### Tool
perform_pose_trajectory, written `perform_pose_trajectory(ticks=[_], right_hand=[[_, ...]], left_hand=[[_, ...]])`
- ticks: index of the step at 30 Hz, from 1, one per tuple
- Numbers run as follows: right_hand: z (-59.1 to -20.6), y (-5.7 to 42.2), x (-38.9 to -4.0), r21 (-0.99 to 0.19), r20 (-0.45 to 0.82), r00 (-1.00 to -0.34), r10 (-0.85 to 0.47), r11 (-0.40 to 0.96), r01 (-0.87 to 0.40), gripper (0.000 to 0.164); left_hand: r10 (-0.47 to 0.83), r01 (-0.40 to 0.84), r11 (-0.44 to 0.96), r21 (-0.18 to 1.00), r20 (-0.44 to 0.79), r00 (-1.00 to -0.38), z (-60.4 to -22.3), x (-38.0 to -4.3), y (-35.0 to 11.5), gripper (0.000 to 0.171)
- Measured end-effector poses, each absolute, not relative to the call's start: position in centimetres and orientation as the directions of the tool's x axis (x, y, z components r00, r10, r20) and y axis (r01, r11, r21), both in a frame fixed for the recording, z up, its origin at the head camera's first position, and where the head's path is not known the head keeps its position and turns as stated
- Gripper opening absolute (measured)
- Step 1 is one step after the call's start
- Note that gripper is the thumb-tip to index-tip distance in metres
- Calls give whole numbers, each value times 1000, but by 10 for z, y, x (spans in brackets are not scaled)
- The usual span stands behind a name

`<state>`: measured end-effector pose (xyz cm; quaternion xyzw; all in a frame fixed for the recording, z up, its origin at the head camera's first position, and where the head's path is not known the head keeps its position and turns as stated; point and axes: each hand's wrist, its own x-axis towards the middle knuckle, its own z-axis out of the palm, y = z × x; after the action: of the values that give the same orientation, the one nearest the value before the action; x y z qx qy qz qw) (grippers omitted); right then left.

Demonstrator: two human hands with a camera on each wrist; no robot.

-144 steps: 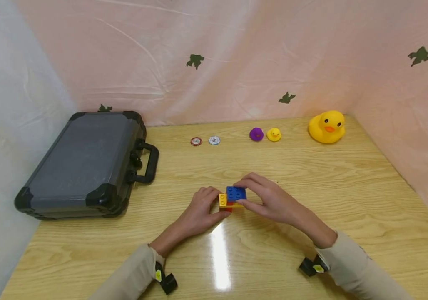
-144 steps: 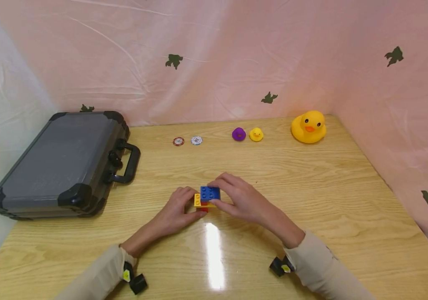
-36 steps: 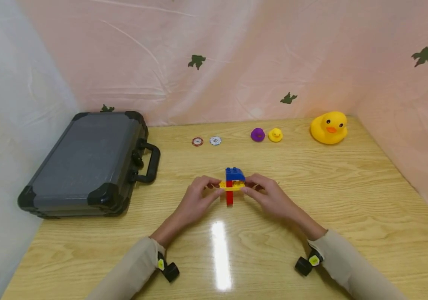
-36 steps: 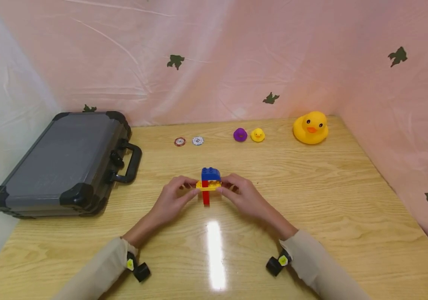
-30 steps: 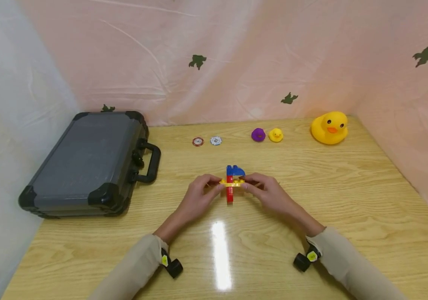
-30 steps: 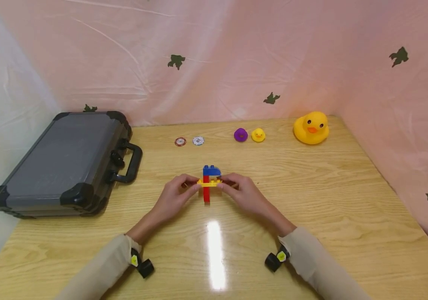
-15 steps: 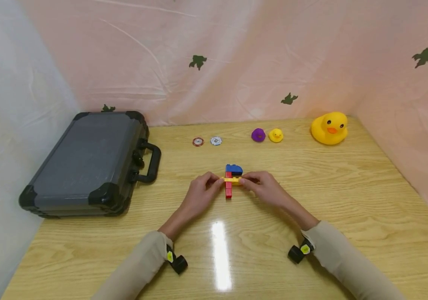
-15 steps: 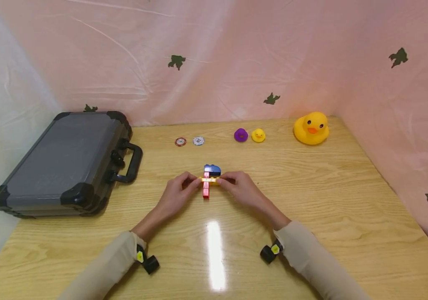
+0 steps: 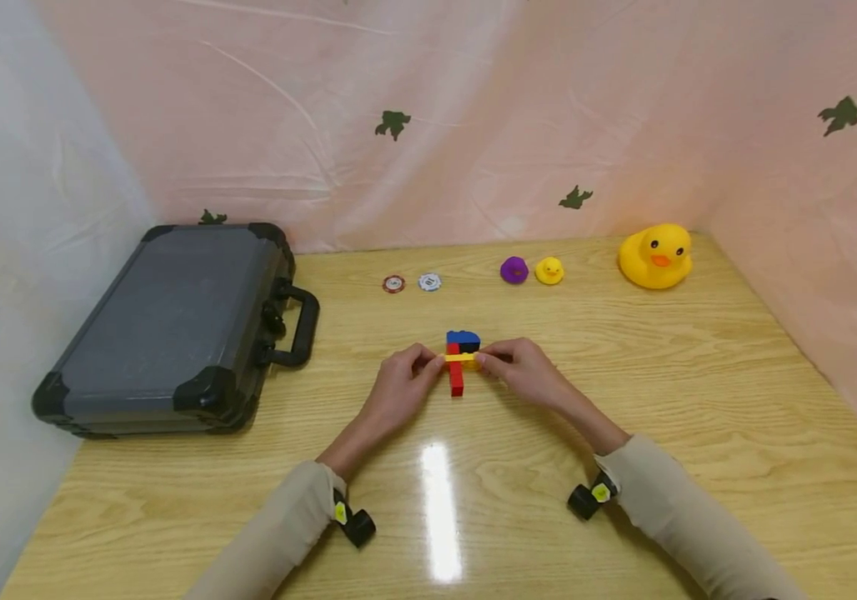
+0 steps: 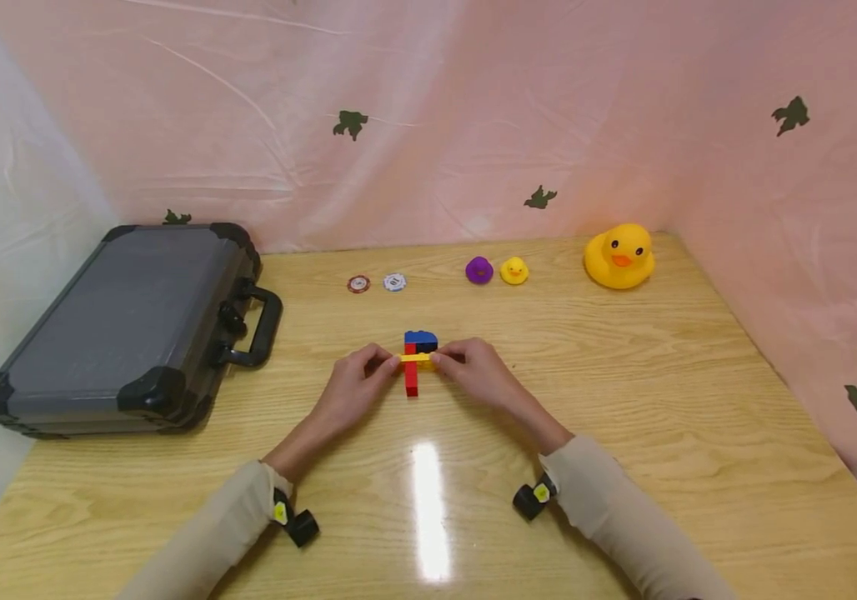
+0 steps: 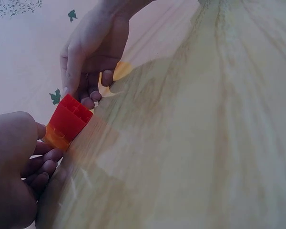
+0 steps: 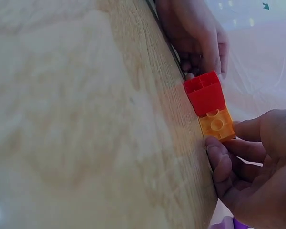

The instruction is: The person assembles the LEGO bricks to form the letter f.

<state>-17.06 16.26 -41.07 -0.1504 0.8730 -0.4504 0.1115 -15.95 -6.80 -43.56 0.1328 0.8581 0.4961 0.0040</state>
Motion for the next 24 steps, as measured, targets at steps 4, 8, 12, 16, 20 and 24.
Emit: perform_pose_trajectory(ticks=[4,8,12,16,20,24], right_hand=[[-411,162,-171,-819,-66,-932,-356,553,-153,31],[-411,162,-170,-818,-76,-935,-346,558,-141,32],[-410,162,-168,-818,-91,-937,-336,562,-122,33],[-410,162,-166,-816,-96,-936,-339,565,-121,35],[-411,164,-166,-824,-98,-936,-338,555,-114,35],[-412,168,-166,-831,-97,-937,-336,546,-109,37]], left_hand=[[235,221,478,850,118,-965,-435,-160,-68,20],[241,213,485,848,105,-965,-435,-160,-69,21],[246,214,486,847,102,-964,-436,-160,-68,21],[247,217,488,846,104,-963,-437,-161,-68,22],[249,197,491,849,81,-965,-435,-161,-70,23],[255,166,505,847,37,-966,-429,-158,-74,28]])
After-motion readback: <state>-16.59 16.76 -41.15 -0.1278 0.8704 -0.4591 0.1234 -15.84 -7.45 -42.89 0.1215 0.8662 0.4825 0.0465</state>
